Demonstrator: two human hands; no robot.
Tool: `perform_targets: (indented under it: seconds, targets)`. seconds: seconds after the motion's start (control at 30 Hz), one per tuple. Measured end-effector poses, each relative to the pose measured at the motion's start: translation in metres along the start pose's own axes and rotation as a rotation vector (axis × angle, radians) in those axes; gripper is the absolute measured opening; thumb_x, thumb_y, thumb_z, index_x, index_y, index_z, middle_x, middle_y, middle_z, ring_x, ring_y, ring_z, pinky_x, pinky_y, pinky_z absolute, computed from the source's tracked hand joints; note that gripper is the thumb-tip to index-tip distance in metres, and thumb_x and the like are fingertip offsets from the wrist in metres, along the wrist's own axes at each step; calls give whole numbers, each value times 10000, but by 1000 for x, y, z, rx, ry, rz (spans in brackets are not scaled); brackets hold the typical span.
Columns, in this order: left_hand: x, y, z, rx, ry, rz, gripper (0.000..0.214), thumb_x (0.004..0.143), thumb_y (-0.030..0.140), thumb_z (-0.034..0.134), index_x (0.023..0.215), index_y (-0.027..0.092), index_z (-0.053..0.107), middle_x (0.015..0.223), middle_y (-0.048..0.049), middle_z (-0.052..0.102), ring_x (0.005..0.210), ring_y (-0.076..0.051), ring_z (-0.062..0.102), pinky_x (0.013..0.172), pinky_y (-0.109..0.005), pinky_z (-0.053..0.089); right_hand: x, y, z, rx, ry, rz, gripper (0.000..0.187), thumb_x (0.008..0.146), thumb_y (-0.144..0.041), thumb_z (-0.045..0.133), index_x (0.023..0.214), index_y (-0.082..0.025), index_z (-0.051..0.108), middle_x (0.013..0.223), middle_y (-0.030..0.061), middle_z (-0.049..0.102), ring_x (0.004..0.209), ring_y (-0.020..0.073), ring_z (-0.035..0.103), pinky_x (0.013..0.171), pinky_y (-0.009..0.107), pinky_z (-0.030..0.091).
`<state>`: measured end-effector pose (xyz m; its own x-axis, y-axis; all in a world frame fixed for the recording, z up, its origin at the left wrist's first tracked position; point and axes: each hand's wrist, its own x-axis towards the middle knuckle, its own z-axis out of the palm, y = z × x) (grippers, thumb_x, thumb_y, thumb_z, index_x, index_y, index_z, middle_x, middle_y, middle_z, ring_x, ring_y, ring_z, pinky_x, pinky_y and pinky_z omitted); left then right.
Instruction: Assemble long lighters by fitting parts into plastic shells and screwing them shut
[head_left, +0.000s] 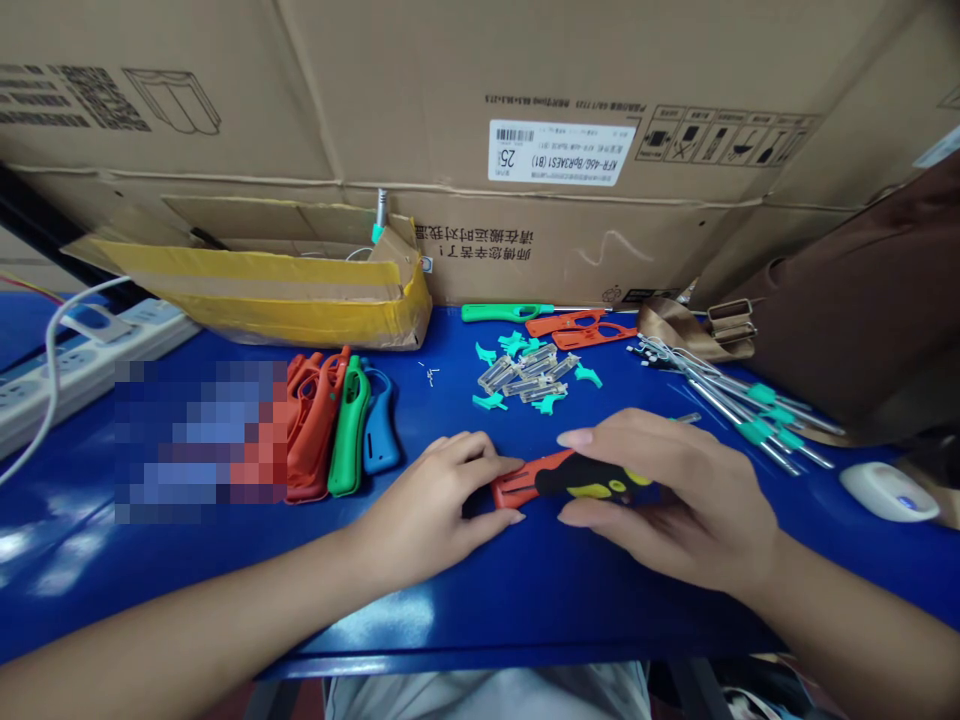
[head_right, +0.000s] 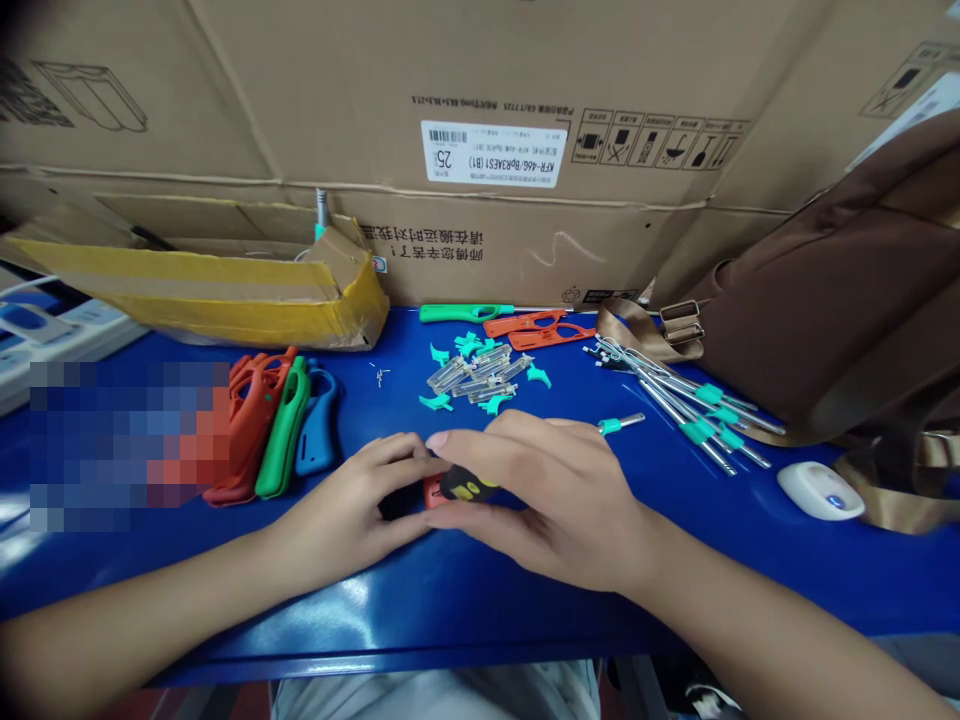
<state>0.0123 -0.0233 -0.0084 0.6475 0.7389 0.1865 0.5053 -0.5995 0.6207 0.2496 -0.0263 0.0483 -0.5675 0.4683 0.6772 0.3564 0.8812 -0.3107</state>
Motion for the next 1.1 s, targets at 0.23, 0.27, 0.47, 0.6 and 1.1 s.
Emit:
perform_targets:
  seconds: [0.23, 0.27, 0.47, 0.6, 1.1]
  targets:
    - [-1, -1, 1, 35, 14, 3, 358, 919, 321, 715, 1251, 202, 649, 1079, -64, 641, 1011, -250, 608, 913, -430, 492, -4, 0, 0, 86, -97, 35, 594, 994, -158, 498, 1557, -212, 313, 1270, 103, 697, 1133, 192, 679, 916, 325, 576]
    - [-1, -1, 1, 32, 21, 10, 357, 923, 318, 710, 1254, 201, 646, 1081, -63, 641, 1010, -245, 609, 919, -427, 491, -4, 0, 0, 61, -83, 15, 550, 991, -176, 545, 1513, -228, 379, 1161, 76, 735, 1032, 181, 707, 843, 299, 585]
    - [0, -2, 1, 32, 6, 1, 350, 923, 315, 708, 1253, 212, 649, 1091, -63, 645, 1016, -246, 613, 917, -422, 491, -3, 0, -2, -47, -74, -22, 479, 989, -333, 608, 1434, -237, 460, 1093, 60, 760, 975, 192, 727, 798, 296, 584]
    - [-1, -1, 1, 28, 12, 1, 342, 925, 315, 704, 1246, 212, 649, 1087, -65, 643, 1018, -252, 611, 918, -434, 491, -3, -3, -2, 45, -117, -18, 550, 991, -168, 491, 1524, -179, 354, 1314, 106, 692, 1201, 181, 660, 957, 302, 556]
    - [-1, -1, 1, 34, 15, 8, 329, 921, 309, 715, 1232, 223, 651, 1047, -49, 645, 983, -231, 620, 887, -402, 498, -1, -2, -1, -29, -60, -29, 446, 994, -277, 600, 1419, -267, 467, 943, 18, 776, 825, 163, 744, 702, 271, 584]
